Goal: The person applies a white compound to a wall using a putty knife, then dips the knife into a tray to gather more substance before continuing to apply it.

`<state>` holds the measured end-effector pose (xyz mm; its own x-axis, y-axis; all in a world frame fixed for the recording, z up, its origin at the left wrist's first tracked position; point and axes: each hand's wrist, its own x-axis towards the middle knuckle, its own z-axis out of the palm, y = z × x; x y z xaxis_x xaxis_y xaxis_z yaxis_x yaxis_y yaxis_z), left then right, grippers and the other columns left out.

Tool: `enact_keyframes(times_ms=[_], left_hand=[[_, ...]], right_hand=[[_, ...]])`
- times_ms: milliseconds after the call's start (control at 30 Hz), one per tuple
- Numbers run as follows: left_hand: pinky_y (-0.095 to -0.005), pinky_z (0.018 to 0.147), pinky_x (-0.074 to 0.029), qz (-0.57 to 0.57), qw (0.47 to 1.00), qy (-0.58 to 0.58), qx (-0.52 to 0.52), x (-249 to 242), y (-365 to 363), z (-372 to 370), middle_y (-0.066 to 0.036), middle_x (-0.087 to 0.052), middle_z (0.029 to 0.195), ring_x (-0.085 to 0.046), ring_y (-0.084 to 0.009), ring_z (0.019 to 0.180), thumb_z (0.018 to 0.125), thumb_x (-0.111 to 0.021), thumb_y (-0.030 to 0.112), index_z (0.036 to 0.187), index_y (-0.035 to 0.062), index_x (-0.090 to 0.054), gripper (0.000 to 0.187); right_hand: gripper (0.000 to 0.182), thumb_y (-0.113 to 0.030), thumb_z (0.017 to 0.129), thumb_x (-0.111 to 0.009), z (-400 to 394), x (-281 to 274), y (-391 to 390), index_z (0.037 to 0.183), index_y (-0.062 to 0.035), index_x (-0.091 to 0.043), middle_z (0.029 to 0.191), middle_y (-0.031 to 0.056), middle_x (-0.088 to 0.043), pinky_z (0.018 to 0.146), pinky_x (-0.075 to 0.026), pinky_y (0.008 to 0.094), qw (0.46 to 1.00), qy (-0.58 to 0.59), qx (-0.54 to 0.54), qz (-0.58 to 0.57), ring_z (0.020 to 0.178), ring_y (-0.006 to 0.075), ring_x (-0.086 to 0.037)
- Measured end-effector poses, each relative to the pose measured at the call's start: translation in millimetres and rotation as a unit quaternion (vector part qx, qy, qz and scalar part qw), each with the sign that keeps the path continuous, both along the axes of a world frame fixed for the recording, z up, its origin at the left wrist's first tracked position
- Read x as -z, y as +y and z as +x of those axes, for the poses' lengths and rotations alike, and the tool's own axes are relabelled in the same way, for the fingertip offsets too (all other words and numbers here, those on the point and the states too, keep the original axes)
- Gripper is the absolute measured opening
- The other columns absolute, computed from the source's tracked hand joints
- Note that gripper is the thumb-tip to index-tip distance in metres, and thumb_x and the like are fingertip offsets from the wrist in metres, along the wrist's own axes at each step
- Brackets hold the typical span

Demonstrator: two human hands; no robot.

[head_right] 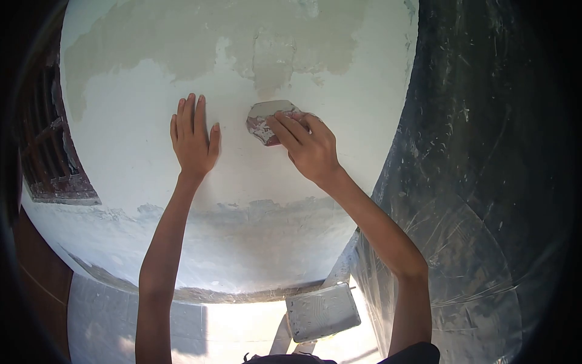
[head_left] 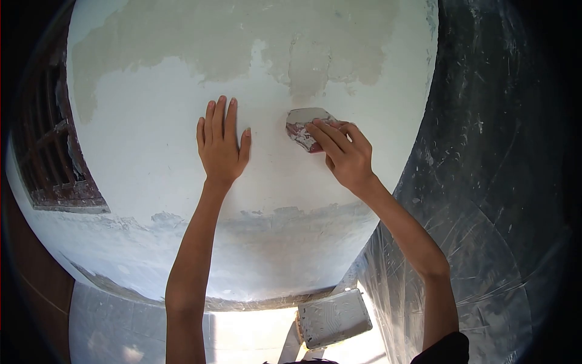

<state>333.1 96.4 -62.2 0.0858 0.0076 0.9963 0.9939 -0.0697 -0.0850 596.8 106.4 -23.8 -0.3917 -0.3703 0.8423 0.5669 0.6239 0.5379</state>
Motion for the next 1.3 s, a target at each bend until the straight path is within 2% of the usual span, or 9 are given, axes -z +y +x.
enact_keyframes(times_ms=[33, 133, 267, 533, 700, 733, 867, 1067, 1300], left_hand=[[-0.0514, 0.117, -0.024, 0.006, 1.0, 0.0, 0.001, -0.8, 0.3, 0.5, -0.013, -0.041, 0.155, -0.033, -0.032, 0.146, 0.096, -0.051, 0.029, 0.149, 0.008, -0.045, 0.057], [-0.0512, 0.117, -0.024, -0.006, 1.0, -0.002, 0.001, 0.9, 0.3, -1.2, -0.013, -0.041, 0.155, -0.033, -0.0317, 0.146, 0.096, -0.051, 0.029, 0.149, 0.0083, -0.044, 0.058], [-0.0513, 0.117, -0.023, -0.009, 1.0, -0.003, 0.007, 2.1, 0.5, -1.4, -0.013, -0.041, 0.155, -0.033, -0.0317, 0.146, 0.096, -0.052, 0.029, 0.15, 0.0088, -0.045, 0.058], [-0.0517, 0.117, -0.023, -0.003, 1.0, -0.004, 0.005, 0.4, -0.3, -0.7, -0.012, -0.041, 0.155, -0.033, -0.0317, 0.146, 0.095, -0.053, 0.029, 0.149, 0.0091, -0.045, 0.058], [-0.0518, 0.117, -0.024, -0.006, 1.0, -0.005, 0.014, 1.3, 0.0, -1.7, -0.012, -0.042, 0.154, -0.033, -0.0314, 0.146, 0.096, -0.052, 0.029, 0.149, 0.0091, -0.045, 0.057], [-0.0518, 0.117, -0.024, -0.006, 1.0, -0.005, 0.017, 2.7, -0.7, -1.6, -0.012, -0.042, 0.154, -0.033, -0.0314, 0.146, 0.096, -0.052, 0.029, 0.149, 0.0091, -0.045, 0.057], [-0.0515, 0.117, -0.023, -0.001, 1.0, 0.001, 0.013, 2.6, 0.8, -2.6, -0.012, -0.041, 0.155, -0.033, -0.0315, 0.147, 0.096, -0.051, 0.029, 0.149, 0.0092, -0.045, 0.057], [-0.0513, 0.118, -0.023, -0.01, 1.0, -0.003, 0.005, 3.0, -0.8, -1.8, -0.012, -0.041, 0.156, -0.032, -0.0313, 0.147, 0.096, -0.051, 0.029, 0.149, 0.0092, -0.045, 0.057], [-0.0514, 0.118, -0.023, -0.009, 1.0, -0.005, 0.001, 2.1, -0.6, -0.7, -0.012, -0.041, 0.156, -0.032, -0.0316, 0.147, 0.095, -0.052, 0.027, 0.15, 0.0092, -0.044, 0.058]], right_hand=[[0.043, 0.001, 0.067, -0.075, -1.3, -18.4, -5.4, 0.108, -0.0108, -0.075, 0.108, 0.0024, -0.073, 0.069, -0.058, 0.0325, 1.0, 0.021, 0.008, 0.017, 0.08, 0.022, -0.063], [0.052, 0.007, 0.065, -0.071, -10.4, -85.2, 0.0, 0.113, -0.0124, -0.074, 0.111, 0.0027, -0.073, 0.066, -0.057, 0.0308, 0.995, 0.067, 0.029, 0.066, 0.08, 0.0227, -0.061], [0.048, 0.007, 0.066, -0.071, -31.0, -132.1, 18.0, 0.11, -0.0118, -0.074, 0.111, 0.002, -0.073, 0.065, -0.057, 0.0301, 0.99, 0.05, 0.038, 0.128, 0.079, 0.0221, -0.061], [0.041, 0.005, 0.072, -0.07, -41.8, -55.4, 46.2, 0.111, -0.006, -0.074, 0.112, 0.0055, -0.074, 0.064, -0.056, 0.0254, 0.98, 0.081, 0.099, 0.154, 0.074, 0.0184, -0.057], [0.036, 0.012, 0.077, -0.066, -30.0, 22.0, 32.4, 0.108, -0.0049, -0.074, 0.109, 0.0059, -0.075, 0.064, -0.056, 0.0255, 0.993, 0.013, 0.084, 0.082, 0.068, 0.0166, -0.049], [0.039, 0.011, 0.072, -0.068, -27.3, 31.7, 22.1, 0.107, -0.0059, -0.075, 0.111, 0.0054, -0.074, 0.065, -0.057, 0.0271, 0.995, -0.006, 0.088, 0.053, 0.069, 0.0174, -0.052], [0.054, 0.007, 0.06, -0.071, -5.0, -4.4, -11.1, 0.112, -0.0073, -0.074, 0.114, 0.0053, -0.073, 0.069, -0.059, 0.0306, 0.998, 0.006, 0.023, -0.055, 0.076, 0.0211, -0.06], [0.058, 0.01, 0.06, -0.071, 5.9, -114.5, 10.3, 0.115, -0.0103, -0.073, 0.115, 0.0049, -0.073, 0.07, -0.059, 0.0302, 0.992, 0.058, 0.092, 0.061, 0.082, 0.0233, -0.062], [0.055, 0.008, 0.063, -0.07, -0.3, -41.7, 44.1, 0.117, -0.0059, -0.072, 0.114, 0.0068, -0.074, 0.071, -0.059, 0.0286, 0.988, 0.062, 0.113, 0.089, 0.08, 0.0226, -0.061]])
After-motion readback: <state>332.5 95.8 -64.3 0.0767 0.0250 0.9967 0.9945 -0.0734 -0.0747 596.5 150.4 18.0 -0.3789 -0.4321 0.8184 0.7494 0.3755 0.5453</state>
